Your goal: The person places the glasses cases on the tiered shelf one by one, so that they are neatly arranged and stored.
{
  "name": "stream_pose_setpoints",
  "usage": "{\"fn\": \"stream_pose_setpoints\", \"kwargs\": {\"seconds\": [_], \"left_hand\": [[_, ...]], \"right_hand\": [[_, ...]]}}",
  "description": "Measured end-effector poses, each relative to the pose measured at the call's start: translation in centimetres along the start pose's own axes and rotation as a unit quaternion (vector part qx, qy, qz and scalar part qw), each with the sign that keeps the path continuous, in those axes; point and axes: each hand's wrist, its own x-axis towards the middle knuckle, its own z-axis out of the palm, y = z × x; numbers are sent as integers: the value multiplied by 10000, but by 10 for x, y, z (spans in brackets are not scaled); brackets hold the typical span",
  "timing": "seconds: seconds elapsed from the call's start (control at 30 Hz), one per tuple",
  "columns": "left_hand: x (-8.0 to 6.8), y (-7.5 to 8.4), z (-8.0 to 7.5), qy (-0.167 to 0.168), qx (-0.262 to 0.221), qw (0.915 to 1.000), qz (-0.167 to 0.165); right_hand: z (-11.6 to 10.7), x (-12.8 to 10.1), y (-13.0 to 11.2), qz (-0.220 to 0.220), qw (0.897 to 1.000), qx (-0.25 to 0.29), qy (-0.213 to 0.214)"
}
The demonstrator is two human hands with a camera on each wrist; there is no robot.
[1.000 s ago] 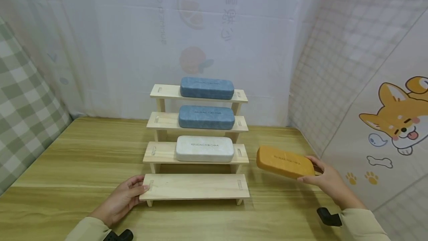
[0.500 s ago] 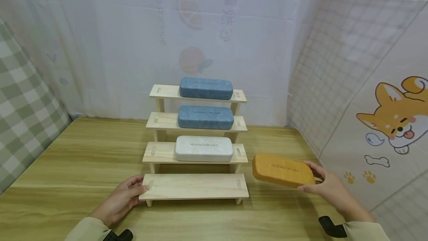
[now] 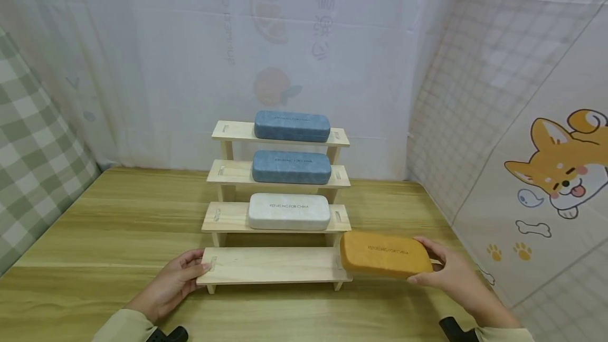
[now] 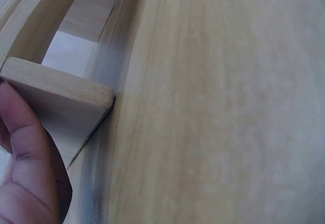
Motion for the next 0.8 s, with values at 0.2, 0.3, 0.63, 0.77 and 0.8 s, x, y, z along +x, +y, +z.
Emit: {"fn": "stream_pose_setpoints", "kwargs": {"seconds": [0.2, 0.3, 0.63, 0.77, 0.8], "left_hand": [[-1, 0, 1, 0, 10, 10000, 3], [-1, 1, 1, 16, 35, 10000, -10], [-1, 0, 1, 55, 17, 10000, 16], [0, 0, 1, 36, 2, 10000, 33], [0, 0, 1, 16, 6, 10000, 42]], "right_hand": [[16, 0, -11, -134, 9996, 226, -108], [25, 1, -17, -148, 9993, 325, -80], [54, 9, -29, -303, 9985, 425, -150], [67, 13, -32, -279, 9982, 517, -136], [70, 14, -33, -260, 9981, 553, -120]]}}
